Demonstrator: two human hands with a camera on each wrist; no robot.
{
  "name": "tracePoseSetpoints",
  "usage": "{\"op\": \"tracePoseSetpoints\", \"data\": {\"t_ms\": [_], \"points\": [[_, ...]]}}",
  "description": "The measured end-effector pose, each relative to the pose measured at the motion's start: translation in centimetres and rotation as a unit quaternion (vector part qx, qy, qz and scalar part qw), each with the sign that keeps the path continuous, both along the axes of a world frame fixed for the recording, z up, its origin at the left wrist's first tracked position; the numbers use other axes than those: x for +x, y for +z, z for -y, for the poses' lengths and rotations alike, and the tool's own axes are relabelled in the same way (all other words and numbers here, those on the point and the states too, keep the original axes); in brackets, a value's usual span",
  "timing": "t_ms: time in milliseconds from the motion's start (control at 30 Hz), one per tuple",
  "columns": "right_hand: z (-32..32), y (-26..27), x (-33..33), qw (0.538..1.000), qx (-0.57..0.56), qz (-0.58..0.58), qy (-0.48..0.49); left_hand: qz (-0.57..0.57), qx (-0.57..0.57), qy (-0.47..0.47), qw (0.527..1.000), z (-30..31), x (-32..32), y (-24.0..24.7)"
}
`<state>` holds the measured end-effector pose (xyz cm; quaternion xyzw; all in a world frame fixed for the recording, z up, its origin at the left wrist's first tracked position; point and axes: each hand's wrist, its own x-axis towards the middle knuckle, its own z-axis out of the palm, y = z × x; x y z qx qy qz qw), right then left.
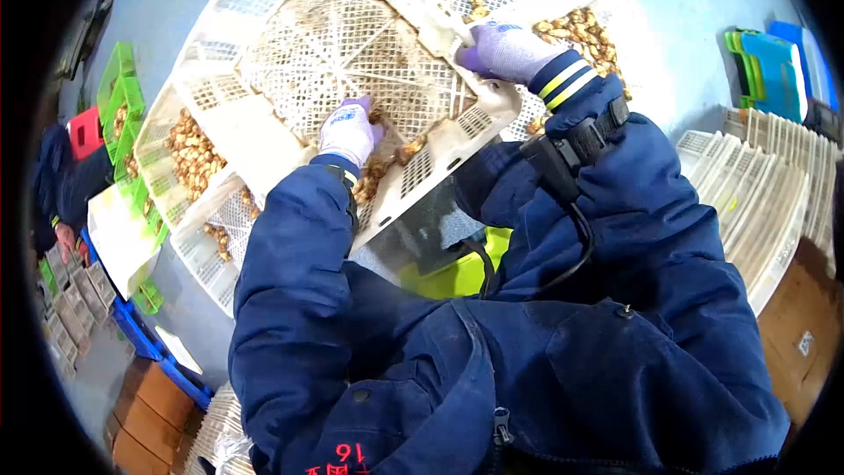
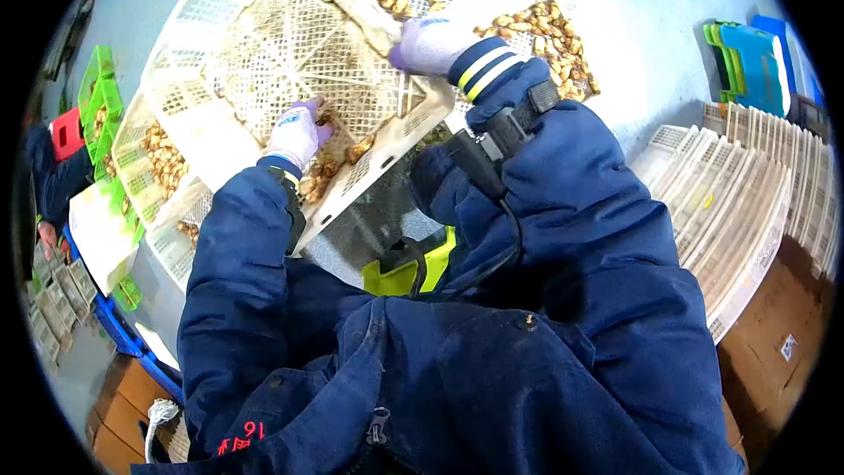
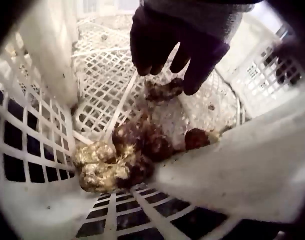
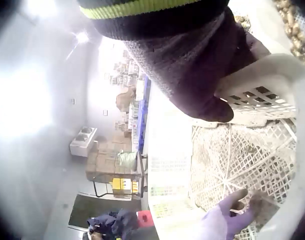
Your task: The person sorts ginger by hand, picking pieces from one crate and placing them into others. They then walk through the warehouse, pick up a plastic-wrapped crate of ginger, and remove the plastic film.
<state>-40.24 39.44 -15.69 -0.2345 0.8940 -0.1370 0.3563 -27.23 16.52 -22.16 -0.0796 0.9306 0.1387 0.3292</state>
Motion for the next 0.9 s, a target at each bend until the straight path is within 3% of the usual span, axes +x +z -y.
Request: {"op": "tracePoseSetpoints", "data": {"t_ms": [67,100,200,267,300,433,467,533,600,667,700,733,800,833,900], "points": [[-0.2,0.2,0.3,0.999,-0.007,-0.025,0.03,0.001,-0.083,-0.068,0.994,-1.5,-0.4,-0.9],[0.2,0.6,0.2,0.999,0.037,-0.015,0.032,-0.018,-0.087,-0.067,0.994,-1.3,-0.3,-2.9],[0.2,1.3,0.0,0.999,0.041,0.021,0.016,-0.05,-0.041,-0.064,0.996,-1.5,-0.5,-1.8],[0.1,1.3,0.0,0.999,0.026,0.024,0.01,-0.047,-0.012,0.037,0.998,-1.0,-0.7,-2.8],[0.1,1.1,0.0,1.0,0.019,0.024,0.006,0.025,0.031,0.122,0.992,-1.2,-1.3,-1.8],[0.4,1.3,0.5,1.0,0.018,0.018,-0.012,0.022,0.136,-0.038,0.99,-3.0,0.5,-1.7],[0.0,2.2,0.5,1.0,0.001,0.012,0.027,0.04,0.14,-0.074,0.987,-3.3,1.1,-1.4],[0.2,2.4,1.5,0.999,-0.009,-0.035,0.011,0.032,0.106,-0.147,0.983,-3.5,1.5,-2.3],[0.5,3.2,3.0,0.997,-0.011,-0.059,-0.046,0.113,0.086,-0.148,0.979,-4.0,1.7,-1.7],[1.3,0.5,4.1,0.991,0.016,-0.106,-0.079,0.141,0.113,-0.117,0.976,-2.7,2.0,-3.8],[1.5,0.7,4.2,0.99,0.039,-0.132,-0.042,0.14,0.073,-0.136,0.978,-2.9,1.7,-3.2],[1.3,0.8,4.3,0.991,0.05,-0.12,-0.036,0.183,0.146,-0.071,0.97,-2.4,1.5,-3.3],[1.3,1.0,4.2,0.989,0.055,-0.135,0.007,0.235,0.044,-0.145,0.96,-2.8,0.9,-2.7],[1.1,1.3,4.0,0.992,0.047,-0.119,0.008,0.267,0.075,-0.088,0.957,-2.2,1.1,-3.1],[1.3,2.0,3.5,0.995,0.058,-0.079,-0.008,0.198,0.072,-0.055,0.976,-1.8,1.5,-2.5]]}}
